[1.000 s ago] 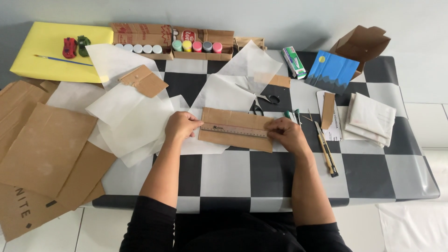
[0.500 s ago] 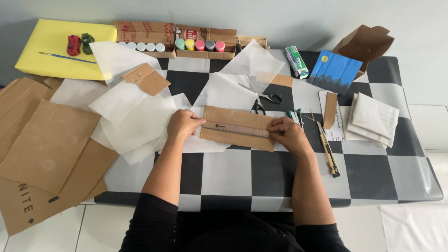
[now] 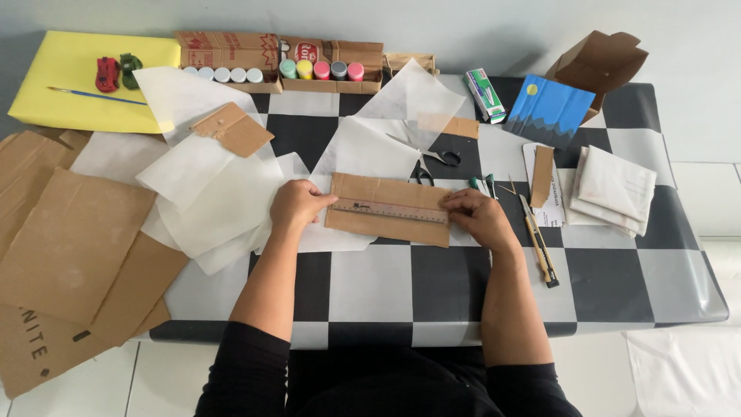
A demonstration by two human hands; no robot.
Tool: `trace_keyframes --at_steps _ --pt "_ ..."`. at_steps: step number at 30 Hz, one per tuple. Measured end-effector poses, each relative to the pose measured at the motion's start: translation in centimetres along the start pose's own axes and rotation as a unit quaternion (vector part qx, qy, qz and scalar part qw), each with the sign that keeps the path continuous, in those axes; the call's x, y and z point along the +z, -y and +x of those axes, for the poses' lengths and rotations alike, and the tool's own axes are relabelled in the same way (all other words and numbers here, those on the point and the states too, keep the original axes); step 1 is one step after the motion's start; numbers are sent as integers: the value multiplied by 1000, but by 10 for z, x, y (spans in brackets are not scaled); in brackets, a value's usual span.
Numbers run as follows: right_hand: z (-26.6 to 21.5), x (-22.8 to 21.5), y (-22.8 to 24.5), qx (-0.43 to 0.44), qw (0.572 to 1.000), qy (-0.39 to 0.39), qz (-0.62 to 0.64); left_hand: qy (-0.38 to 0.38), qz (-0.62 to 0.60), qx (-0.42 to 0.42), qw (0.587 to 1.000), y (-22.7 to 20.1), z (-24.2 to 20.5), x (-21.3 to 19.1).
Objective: Measuring, marking, and cutting cardboard pieces before wrapping them in paper to create frame components.
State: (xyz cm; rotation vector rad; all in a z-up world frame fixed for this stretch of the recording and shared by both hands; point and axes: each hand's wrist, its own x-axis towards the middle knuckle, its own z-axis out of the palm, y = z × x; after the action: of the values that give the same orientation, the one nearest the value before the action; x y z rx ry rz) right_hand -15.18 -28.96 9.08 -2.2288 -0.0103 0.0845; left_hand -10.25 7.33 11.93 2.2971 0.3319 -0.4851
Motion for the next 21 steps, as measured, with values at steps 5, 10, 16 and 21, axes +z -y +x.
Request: trace_keyframes --at_steps 5,10,16,21 --pt "-1 -2 0 -1 1000 4 4 -4 16 -1 1000 -1 2 1" --pt "1 3 -2 -3 1000 1 -14 -8 18 -4 1000 3 5 4" --pt "3 6 -13 -28 999 3 -45 -19 21 5 1000 4 6 7" --pt "6 20 -17 -131 975 -14 -179 -28 36 10 999 5 3 9"
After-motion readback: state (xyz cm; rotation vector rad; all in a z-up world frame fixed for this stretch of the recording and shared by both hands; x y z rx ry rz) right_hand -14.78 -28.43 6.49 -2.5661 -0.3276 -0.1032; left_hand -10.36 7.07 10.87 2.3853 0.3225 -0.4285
